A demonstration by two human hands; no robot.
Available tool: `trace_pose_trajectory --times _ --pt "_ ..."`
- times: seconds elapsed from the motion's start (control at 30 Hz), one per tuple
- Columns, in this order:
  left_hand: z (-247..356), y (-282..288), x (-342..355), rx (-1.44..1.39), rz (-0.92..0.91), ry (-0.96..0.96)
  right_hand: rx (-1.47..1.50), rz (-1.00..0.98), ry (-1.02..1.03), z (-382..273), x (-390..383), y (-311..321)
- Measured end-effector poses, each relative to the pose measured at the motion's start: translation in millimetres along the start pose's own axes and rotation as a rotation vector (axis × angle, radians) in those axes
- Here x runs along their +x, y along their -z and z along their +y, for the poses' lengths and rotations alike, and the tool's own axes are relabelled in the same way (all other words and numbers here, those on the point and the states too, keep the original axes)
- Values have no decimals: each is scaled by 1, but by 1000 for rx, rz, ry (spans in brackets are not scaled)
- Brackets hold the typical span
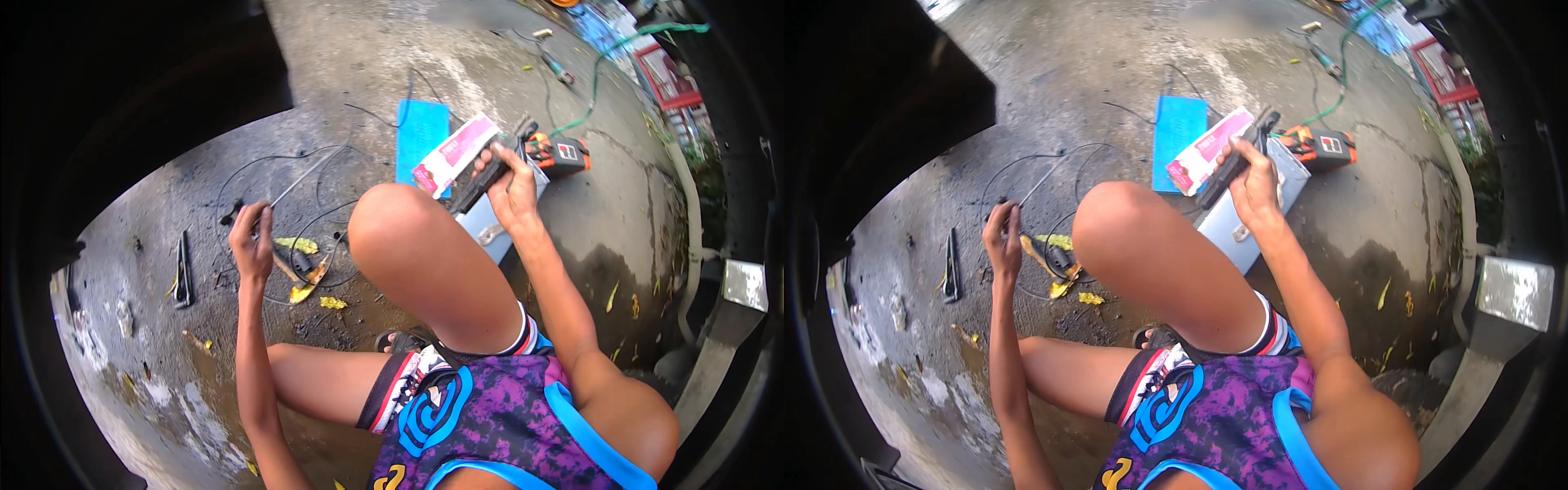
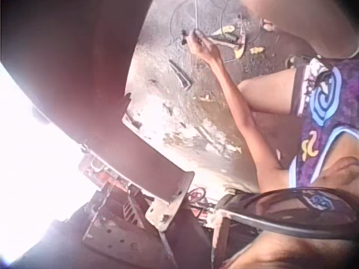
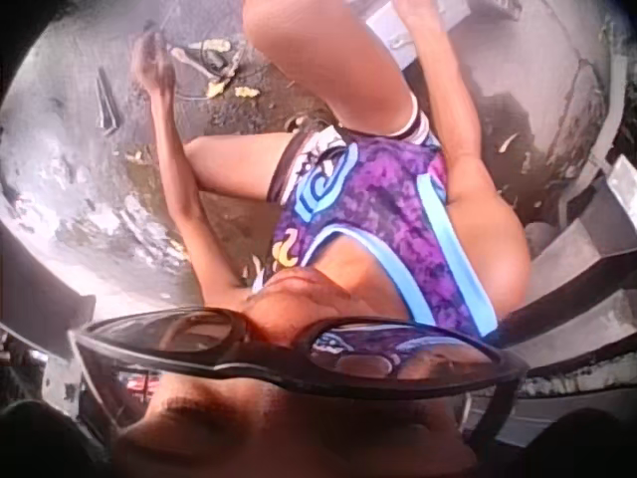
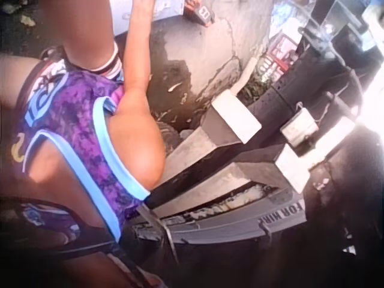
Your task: The person welds a metal frame using a welding torch, then uses a hammer to chip away slag from the weld. The person repeats the welding process on different sections of the frame.
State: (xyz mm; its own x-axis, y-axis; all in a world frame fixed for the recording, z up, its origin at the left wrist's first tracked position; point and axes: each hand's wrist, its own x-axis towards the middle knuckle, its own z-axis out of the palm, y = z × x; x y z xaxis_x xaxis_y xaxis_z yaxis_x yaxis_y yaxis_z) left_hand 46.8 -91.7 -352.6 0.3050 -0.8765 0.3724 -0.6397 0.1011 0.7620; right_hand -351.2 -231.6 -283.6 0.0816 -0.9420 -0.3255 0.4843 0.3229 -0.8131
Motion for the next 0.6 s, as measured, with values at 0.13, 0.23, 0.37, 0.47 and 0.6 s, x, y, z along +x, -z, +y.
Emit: trace_pose_trajectory --times 0.13,0.23,0.37,0.47,0.6 --pt "56 -122 43 -236 -417 -140 80 301 14 2 -79 109" --pt "86 -220 45 -303 -648 -235 138 509 -77 8 -107 171" --pt "108 -337 3 -222 -715 -464 176 632 -308 41 -141 250" --pt "133 -381 -38 -146 -745 -518 118 645 -401 79 -167 304" --pt "132 -394 -65 -81 -745 -603 23 698 -394 104 -168 314"
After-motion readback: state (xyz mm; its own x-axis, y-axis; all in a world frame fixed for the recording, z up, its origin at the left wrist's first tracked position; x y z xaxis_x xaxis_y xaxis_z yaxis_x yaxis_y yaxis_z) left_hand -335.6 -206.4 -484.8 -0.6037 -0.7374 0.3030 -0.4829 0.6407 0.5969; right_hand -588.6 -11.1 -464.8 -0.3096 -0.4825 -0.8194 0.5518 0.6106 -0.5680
